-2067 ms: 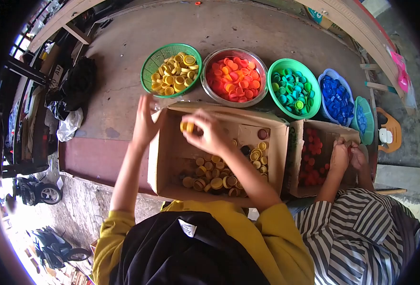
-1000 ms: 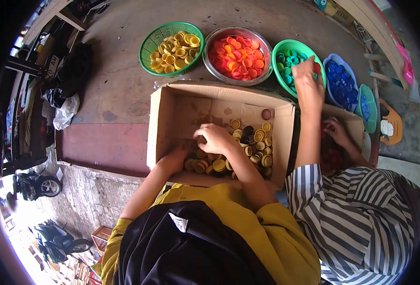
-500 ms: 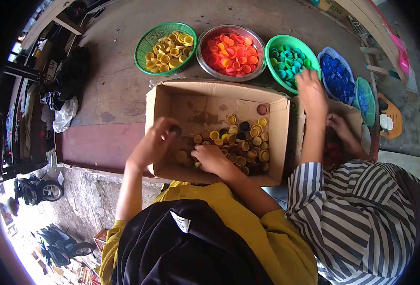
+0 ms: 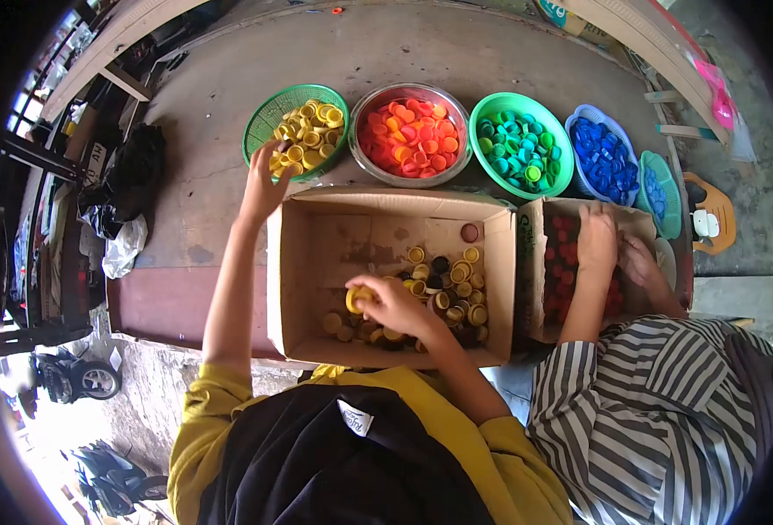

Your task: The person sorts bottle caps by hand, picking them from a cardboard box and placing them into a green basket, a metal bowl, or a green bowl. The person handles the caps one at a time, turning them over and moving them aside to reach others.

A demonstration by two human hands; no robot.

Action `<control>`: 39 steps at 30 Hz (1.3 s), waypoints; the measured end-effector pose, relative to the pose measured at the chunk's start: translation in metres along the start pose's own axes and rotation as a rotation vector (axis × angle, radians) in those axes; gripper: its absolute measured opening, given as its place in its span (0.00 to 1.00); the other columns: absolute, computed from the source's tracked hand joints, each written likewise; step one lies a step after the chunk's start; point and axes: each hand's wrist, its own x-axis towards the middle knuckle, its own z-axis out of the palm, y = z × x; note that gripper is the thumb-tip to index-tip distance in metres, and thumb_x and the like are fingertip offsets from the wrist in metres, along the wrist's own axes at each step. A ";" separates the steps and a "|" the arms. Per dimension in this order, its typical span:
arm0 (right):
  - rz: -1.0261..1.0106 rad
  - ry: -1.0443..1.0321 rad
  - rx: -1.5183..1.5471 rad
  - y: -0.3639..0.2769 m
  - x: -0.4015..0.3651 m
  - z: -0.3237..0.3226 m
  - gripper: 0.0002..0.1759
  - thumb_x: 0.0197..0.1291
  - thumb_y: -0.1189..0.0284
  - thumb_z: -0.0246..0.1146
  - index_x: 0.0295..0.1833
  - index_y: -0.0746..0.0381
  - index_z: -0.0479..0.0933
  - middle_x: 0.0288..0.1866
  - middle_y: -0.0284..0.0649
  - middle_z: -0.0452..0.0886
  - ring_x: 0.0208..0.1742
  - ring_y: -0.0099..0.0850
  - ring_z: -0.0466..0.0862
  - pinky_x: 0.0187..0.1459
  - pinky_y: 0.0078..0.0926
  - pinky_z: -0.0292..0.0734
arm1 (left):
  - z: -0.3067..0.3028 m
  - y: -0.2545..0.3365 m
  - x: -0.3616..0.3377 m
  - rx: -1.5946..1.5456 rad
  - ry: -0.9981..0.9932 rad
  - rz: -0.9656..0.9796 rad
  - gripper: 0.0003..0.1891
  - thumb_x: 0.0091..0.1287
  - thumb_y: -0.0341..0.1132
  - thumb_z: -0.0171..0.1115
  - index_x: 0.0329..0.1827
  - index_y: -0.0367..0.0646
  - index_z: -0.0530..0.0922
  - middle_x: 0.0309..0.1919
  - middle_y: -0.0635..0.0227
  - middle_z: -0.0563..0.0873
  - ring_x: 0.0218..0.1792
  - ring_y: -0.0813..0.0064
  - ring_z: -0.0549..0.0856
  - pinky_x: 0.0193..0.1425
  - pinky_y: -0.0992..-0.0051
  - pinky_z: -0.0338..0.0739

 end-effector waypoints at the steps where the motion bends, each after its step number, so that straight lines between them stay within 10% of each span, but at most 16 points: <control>1: -0.084 0.054 0.060 0.004 0.010 -0.004 0.16 0.60 0.78 0.54 0.54 0.62 0.69 0.34 0.36 0.79 0.30 0.20 0.79 0.34 0.18 0.76 | -0.007 0.021 -0.010 -0.046 0.021 0.029 0.23 0.55 0.26 0.58 0.55 0.36 0.66 0.49 0.50 0.72 0.51 0.53 0.73 0.55 0.64 0.70; 11: -0.272 0.368 0.281 -0.047 0.136 -0.054 0.13 0.62 0.78 0.47 0.52 0.61 0.68 0.38 0.36 0.77 0.25 0.15 0.71 0.25 0.10 0.65 | -0.003 0.104 -0.153 -0.093 -0.399 -0.027 0.12 0.54 0.25 0.57 0.42 0.36 0.71 0.40 0.55 0.75 0.43 0.55 0.75 0.50 0.66 0.72; 14: -0.244 0.395 -0.131 -0.047 0.201 -0.077 0.16 0.60 0.76 0.51 0.55 0.60 0.66 0.41 0.38 0.77 0.31 0.22 0.76 0.31 0.16 0.70 | 0.006 0.100 -0.187 0.142 -0.838 -0.249 0.23 0.55 0.32 0.60 0.53 0.34 0.65 0.47 0.51 0.70 0.47 0.55 0.74 0.51 0.66 0.73; 17: -0.231 0.510 -1.032 -0.056 0.231 -0.071 0.26 0.53 0.67 0.60 0.60 0.54 0.66 0.54 0.44 0.72 0.52 0.35 0.75 0.51 0.33 0.70 | 0.018 0.091 -0.217 0.341 -0.868 -0.230 0.27 0.54 0.33 0.61 0.54 0.32 0.64 0.52 0.49 0.66 0.50 0.53 0.71 0.51 0.65 0.73; 19: -0.290 0.346 -1.097 -0.069 0.250 -0.064 0.28 0.49 0.65 0.63 0.59 0.50 0.69 0.61 0.42 0.66 0.62 0.39 0.66 0.63 0.43 0.55 | 0.022 0.086 -0.216 0.355 -0.967 -0.265 0.27 0.54 0.35 0.62 0.54 0.32 0.64 0.54 0.46 0.64 0.52 0.50 0.70 0.52 0.62 0.72; 24: -0.289 0.304 -1.141 -0.059 0.286 -0.032 0.09 0.52 0.72 0.58 0.40 0.56 0.79 0.47 0.42 0.75 0.53 0.37 0.73 0.56 0.44 0.62 | 0.024 0.083 -0.211 0.207 -0.979 -0.360 0.28 0.55 0.39 0.61 0.54 0.31 0.64 0.57 0.40 0.61 0.54 0.43 0.67 0.56 0.56 0.69; 30: -0.828 0.769 -0.749 -0.064 0.217 -0.023 0.03 0.52 0.74 0.60 0.31 0.62 0.74 0.35 0.39 0.75 0.35 0.36 0.77 0.36 0.33 0.70 | 0.034 0.067 -0.219 0.073 -1.041 -0.410 0.31 0.54 0.46 0.62 0.53 0.29 0.66 0.58 0.40 0.64 0.62 0.44 0.61 0.64 0.55 0.58; 39: -0.346 0.394 -0.826 0.023 0.045 -0.006 0.15 0.50 0.75 0.63 0.46 0.59 0.76 0.57 0.44 0.71 0.54 0.43 0.73 0.54 0.37 0.68 | 0.026 0.065 -0.213 0.012 -1.023 -0.336 0.29 0.52 0.44 0.63 0.52 0.32 0.67 0.46 0.44 0.74 0.48 0.50 0.75 0.52 0.62 0.72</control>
